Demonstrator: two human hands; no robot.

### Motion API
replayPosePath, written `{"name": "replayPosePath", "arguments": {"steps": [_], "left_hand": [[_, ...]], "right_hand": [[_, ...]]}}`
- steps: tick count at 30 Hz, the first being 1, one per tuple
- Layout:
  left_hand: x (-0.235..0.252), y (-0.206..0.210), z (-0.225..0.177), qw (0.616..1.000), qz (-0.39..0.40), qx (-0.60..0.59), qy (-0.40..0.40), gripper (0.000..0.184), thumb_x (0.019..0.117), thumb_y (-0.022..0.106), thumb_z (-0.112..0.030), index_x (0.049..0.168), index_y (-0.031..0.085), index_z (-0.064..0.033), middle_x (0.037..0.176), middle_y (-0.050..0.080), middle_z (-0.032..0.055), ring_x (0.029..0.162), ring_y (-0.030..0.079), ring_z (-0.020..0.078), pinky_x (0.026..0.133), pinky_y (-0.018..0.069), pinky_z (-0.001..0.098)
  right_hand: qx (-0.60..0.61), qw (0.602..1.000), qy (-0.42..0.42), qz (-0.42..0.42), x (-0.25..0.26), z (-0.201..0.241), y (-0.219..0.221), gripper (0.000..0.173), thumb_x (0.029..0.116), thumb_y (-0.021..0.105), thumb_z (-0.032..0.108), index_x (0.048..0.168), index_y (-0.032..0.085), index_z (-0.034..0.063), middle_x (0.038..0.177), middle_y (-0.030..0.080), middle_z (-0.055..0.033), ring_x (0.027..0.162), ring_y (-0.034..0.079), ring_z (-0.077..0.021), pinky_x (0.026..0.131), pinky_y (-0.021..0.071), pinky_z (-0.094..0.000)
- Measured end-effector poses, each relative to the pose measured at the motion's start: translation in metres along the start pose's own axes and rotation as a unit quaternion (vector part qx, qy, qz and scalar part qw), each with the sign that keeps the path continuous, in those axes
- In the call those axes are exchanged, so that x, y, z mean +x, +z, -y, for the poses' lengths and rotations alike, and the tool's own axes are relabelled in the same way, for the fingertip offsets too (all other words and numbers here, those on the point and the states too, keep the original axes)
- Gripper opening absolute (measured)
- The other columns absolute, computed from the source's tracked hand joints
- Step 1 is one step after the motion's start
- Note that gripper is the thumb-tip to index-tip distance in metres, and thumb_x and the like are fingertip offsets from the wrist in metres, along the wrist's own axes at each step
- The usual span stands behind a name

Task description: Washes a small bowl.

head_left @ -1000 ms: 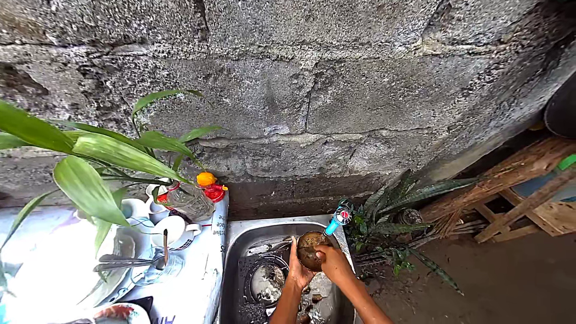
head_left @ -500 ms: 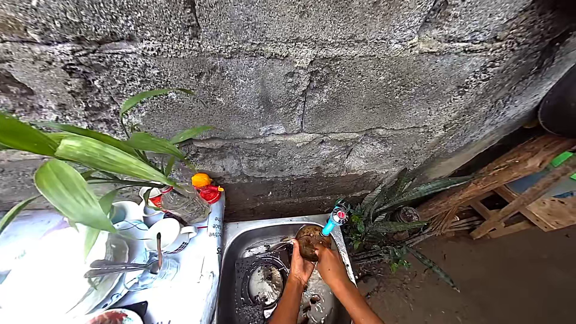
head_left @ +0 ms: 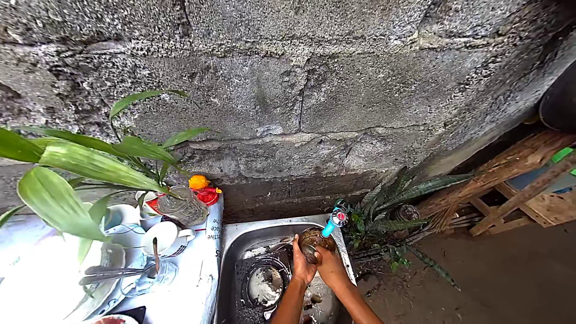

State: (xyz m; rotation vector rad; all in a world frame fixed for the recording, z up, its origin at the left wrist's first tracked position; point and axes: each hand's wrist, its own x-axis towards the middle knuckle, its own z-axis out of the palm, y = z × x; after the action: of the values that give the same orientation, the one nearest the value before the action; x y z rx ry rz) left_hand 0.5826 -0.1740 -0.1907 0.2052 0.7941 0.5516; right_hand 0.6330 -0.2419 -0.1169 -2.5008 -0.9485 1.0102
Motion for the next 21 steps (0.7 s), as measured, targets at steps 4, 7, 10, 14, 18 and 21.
{"name": "replayPosePath", "arguments": {"steps": [4,7,10,14,18,21], "left_hand": [[0.003,-0.005,-0.006,0.997,0.028,0.075,-0.020,0.079,0.1009,0.017,-0.072,0.140,0.052,-0.0130,0.121,0.067,0.0138,0.107,0.066,0.0250,0.088,0.0558,0.0448],[0.011,-0.021,-0.019,0.998,0.030,0.054,-0.007,0.086,0.0974,0.013,-0.077,0.141,0.050,-0.0132,0.122,0.067,0.0156,0.108,0.067,0.0276,0.088,0.0566,0.0487],[0.007,-0.025,-0.017,0.999,0.027,0.024,-0.009,0.075,0.1030,0.021,-0.069,0.139,0.051,-0.0101,0.121,0.066,0.0177,0.108,0.066,0.0295,0.089,0.0557,0.0492],[0.000,-0.024,-0.012,0.998,0.008,0.034,0.047,0.064,0.1063,0.023,-0.061,0.134,0.054,-0.0130,0.117,0.068,0.0121,0.102,0.068,0.0224,0.081,0.0572,0.0425],[-0.006,-0.026,-0.009,0.996,0.007,-0.023,0.087,0.083,0.0982,0.009,-0.076,0.134,0.055,-0.0161,0.115,0.070,0.0069,0.103,0.069,0.0172,0.083,0.0589,0.0405],[-0.009,-0.018,-0.010,0.995,0.005,-0.091,0.036,0.086,0.0925,0.017,-0.084,0.133,0.054,-0.0169,0.112,0.069,0.0092,0.100,0.069,0.0214,0.081,0.0589,0.0441]], "right_hand": [[-0.023,0.999,0.022,-0.029,-0.001,0.003,0.017,0.045,0.1047,0.048,0.014,0.150,0.052,0.0126,0.121,0.070,-0.0233,0.112,0.068,-0.0423,0.097,0.0521,-0.0582],[-0.010,0.999,-0.041,0.008,-0.004,-0.013,0.029,0.046,0.1079,0.043,0.015,0.153,0.050,0.0158,0.130,0.067,-0.0205,0.119,0.065,-0.0389,0.104,0.0485,-0.0564],[-0.100,0.994,0.027,-0.018,-0.001,-0.008,0.025,0.049,0.1061,0.044,0.013,0.156,0.044,0.0126,0.135,0.062,-0.0239,0.110,0.068,-0.0424,0.094,0.0537,-0.0568],[0.068,0.998,0.008,0.014,-0.009,0.002,0.043,0.043,0.1085,0.044,0.019,0.149,0.052,0.0063,0.123,0.069,-0.0235,0.112,0.068,-0.0383,0.100,0.0515,-0.0535],[0.330,0.942,0.000,0.066,-0.003,-0.005,0.049,0.032,0.1103,0.045,0.022,0.127,0.062,0.0015,0.070,0.057,-0.0064,0.047,0.052,-0.0137,0.046,0.0488,-0.0311],[0.223,0.975,-0.013,-0.014,0.003,-0.004,0.037,0.041,0.1093,0.047,0.030,0.145,0.058,0.0126,0.109,0.071,-0.0170,0.077,0.070,-0.0269,0.074,0.0584,-0.0457]]}}
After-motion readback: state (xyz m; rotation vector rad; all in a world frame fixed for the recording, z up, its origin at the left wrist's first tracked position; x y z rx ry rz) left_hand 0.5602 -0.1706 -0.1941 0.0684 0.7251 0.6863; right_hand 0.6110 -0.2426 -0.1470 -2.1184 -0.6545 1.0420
